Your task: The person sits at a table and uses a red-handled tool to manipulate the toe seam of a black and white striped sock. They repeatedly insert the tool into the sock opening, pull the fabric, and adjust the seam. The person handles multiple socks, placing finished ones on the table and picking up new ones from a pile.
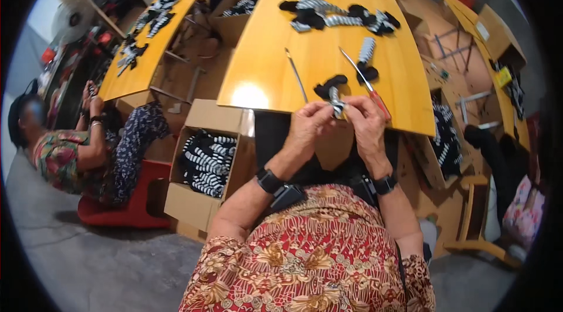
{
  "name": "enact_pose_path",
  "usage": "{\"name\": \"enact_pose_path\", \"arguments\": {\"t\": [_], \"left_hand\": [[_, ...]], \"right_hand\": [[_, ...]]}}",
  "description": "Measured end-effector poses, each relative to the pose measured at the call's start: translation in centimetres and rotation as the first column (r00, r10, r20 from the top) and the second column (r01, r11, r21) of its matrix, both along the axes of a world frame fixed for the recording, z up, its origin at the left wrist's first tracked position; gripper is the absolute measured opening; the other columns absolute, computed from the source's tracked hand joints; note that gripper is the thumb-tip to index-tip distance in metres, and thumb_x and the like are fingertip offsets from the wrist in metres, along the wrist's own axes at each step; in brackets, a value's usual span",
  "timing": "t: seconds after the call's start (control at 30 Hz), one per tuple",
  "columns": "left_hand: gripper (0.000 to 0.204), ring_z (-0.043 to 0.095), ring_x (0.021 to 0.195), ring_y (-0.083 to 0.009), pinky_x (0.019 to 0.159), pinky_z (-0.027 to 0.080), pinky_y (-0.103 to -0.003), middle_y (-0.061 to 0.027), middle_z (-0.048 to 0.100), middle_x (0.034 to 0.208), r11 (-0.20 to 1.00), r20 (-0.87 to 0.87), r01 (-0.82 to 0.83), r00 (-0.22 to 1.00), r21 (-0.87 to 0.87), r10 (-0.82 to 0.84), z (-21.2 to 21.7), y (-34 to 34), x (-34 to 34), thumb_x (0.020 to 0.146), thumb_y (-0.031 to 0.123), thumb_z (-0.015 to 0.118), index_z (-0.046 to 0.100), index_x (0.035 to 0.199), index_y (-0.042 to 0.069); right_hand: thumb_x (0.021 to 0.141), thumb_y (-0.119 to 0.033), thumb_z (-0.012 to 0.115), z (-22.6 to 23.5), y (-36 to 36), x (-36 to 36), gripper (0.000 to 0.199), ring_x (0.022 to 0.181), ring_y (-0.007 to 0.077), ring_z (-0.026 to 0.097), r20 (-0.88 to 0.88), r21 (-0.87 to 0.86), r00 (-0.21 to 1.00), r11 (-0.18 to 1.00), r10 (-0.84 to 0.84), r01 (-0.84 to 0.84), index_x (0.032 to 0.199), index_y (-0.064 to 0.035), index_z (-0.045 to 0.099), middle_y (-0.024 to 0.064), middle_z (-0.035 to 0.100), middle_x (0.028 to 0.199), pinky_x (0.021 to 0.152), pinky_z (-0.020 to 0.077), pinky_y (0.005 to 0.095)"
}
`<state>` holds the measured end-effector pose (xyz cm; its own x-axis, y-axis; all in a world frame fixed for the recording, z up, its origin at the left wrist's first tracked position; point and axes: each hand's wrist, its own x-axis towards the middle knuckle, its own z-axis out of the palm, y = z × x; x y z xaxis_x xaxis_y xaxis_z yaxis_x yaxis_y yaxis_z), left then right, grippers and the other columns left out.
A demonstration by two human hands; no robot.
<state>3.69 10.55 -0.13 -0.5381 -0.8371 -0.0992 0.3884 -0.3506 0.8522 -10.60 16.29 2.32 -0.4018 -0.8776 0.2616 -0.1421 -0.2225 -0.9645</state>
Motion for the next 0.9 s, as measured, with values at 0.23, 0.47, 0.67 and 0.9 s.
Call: {"name": "enact_pose_path", "arguments": {"t": [0.23, 0.47, 0.67, 0.9], "left_hand": [[0.012, 0.048, 0.061, -0.0032, 0.053, 0.035, -0.017, 0.0032, 0.060, 0.077, 0.994, 0.027, -0.111, 0.993, -0.021, 0.112, -0.1, 0.6, -0.7, 0.089, 0.016, 0.068, 0.063, 0.093, 0.006], [0.010, 0.045, 0.061, -0.0021, 0.052, 0.033, -0.016, 0.0044, 0.058, 0.077, 0.995, 0.022, -0.083, 0.996, -0.047, 0.084, -0.6, -0.9, -0.9, 0.089, 0.014, 0.068, 0.060, 0.090, 0.009], [0.009, 0.042, 0.058, -0.0021, 0.049, 0.032, -0.016, 0.0049, 0.057, 0.076, 0.992, -0.049, -0.127, 0.991, 0.005, 0.127, -0.5, -1.4, -1.2, 0.091, 0.014, 0.065, 0.056, 0.092, 0.012], [0.013, 0.045, 0.058, -0.0022, 0.050, 0.037, -0.015, 0.0044, 0.056, 0.080, 0.978, -0.255, 0.149, 0.961, 0.145, -0.109, -0.9, -1.5, -1.6, 0.093, 0.021, 0.063, 0.055, 0.096, 0.011]], "right_hand": [[0.088, -0.007, 0.061, -1.3, 0.1, -0.3, 0.005, 0.066, 0.0035, 0.050, 0.314, 0.025, 0.945, 0.994, 0.091, -0.104, 0.090, -0.0021, 0.061, -0.0031, 0.058, 0.076, 0.060, 0.0407, 0.0185], [0.088, -0.007, 0.061, -1.1, -0.2, -0.9, 0.006, 0.066, 0.0044, 0.050, 0.413, 0.084, 0.891, 0.966, 0.191, -0.246, 0.089, -0.0016, 0.060, -0.0020, 0.057, 0.074, 0.061, 0.0409, 0.0192], [0.086, -0.006, 0.060, -0.6, -1.3, -0.5, 0.008, 0.069, 0.0052, 0.054, -0.128, 0.132, 0.991, 0.991, 0.034, -0.017, 0.083, 0.0014, 0.057, -0.0009, 0.057, 0.072, 0.063, 0.0448, 0.0224], [0.087, -0.005, 0.058, -1.8, -2.2, -1.1, 0.008, 0.075, 0.0069, 0.055, 0.082, 0.120, 0.996, 0.992, 0.028, -0.037, 0.087, 0.0011, 0.062, 0.0005, 0.061, 0.081, 0.066, 0.0457, 0.0214]]}}
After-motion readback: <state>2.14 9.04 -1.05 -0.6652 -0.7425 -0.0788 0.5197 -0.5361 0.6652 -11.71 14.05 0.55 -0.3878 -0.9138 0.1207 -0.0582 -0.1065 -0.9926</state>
